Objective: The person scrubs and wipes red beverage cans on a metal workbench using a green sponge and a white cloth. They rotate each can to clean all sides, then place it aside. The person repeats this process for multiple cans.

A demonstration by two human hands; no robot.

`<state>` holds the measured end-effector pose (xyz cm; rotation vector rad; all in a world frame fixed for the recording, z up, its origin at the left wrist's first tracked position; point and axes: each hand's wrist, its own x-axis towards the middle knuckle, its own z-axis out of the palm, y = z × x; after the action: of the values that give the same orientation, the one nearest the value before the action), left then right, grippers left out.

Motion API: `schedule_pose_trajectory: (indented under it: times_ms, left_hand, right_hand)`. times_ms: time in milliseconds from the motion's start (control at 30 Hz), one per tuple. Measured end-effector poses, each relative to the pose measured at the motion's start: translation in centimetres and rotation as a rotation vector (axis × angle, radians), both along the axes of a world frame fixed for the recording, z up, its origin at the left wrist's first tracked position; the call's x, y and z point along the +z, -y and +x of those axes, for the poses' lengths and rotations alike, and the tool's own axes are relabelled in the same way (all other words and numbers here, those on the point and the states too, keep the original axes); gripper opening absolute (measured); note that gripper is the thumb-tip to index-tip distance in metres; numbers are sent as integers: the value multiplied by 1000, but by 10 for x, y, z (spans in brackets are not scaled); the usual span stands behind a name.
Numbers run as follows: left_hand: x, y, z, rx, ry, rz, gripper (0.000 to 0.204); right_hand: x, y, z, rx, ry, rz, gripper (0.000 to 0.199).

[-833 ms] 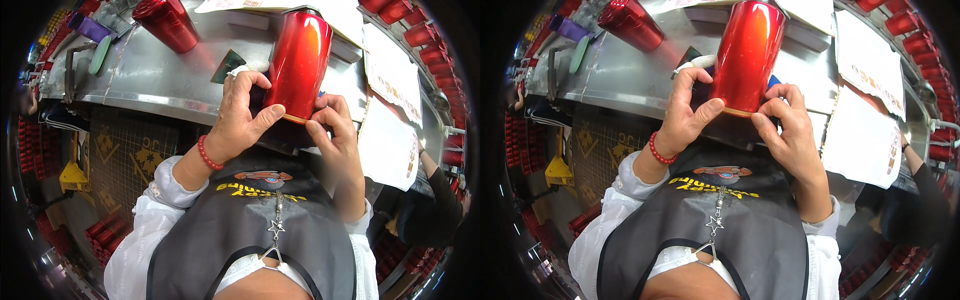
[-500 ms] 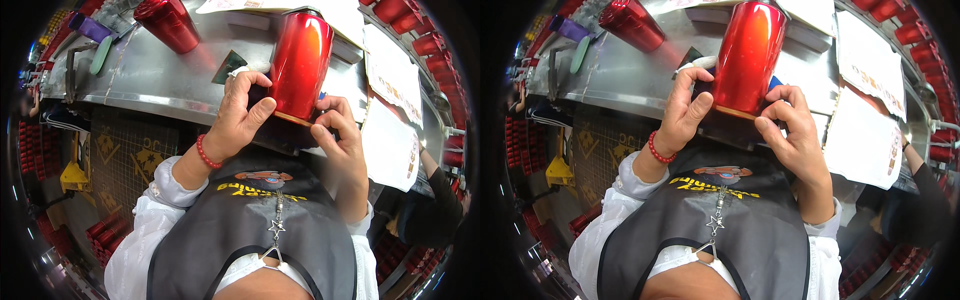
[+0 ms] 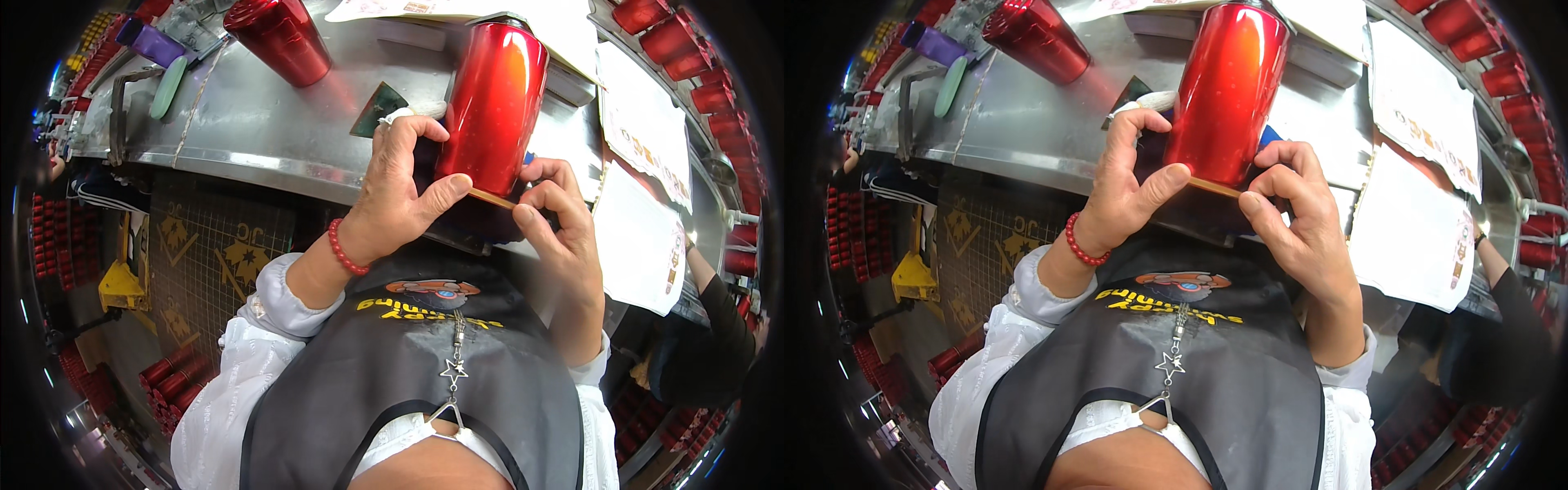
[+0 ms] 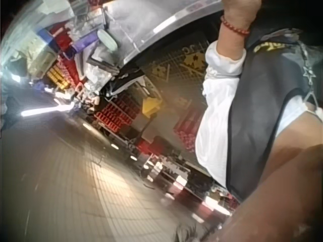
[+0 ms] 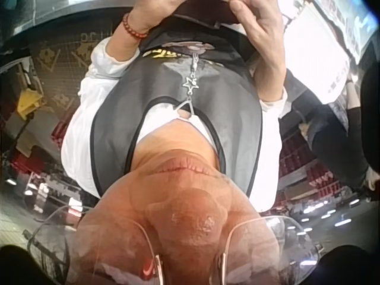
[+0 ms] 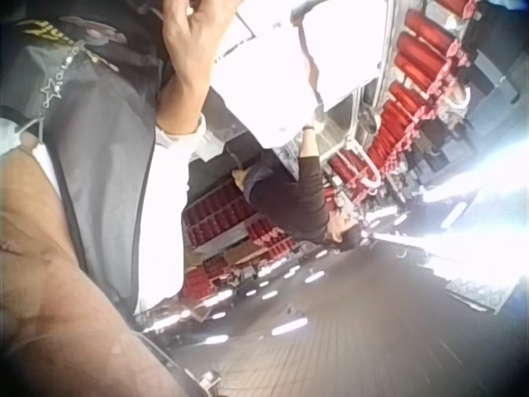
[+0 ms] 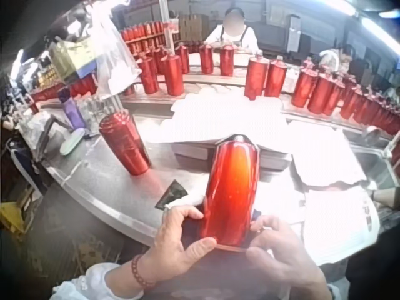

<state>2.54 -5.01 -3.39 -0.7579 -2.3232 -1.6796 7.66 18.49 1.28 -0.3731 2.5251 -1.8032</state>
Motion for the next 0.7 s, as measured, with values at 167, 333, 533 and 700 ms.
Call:
schedule_pose_trajectory:
  times_ms: [167, 333, 533, 700]
  left_hand:
    - [-2, 1, 1, 1, 27, 7, 53]
    - [-3, -1, 0, 6, -6, -8, 54]
    - [-3, -2, 2, 14, 31, 11, 55]
    - [-2, -2, 2, 13, 35, 21, 55]
  right_hand:
    - [-2, 3, -1, -18, -11, 21, 11]
    - [-5, 2, -1, -27, -8, 50, 9]
    - [-6, -8, -5, 41, 62, -27, 13]
    - [-7, -4, -6, 25, 35, 40, 24]
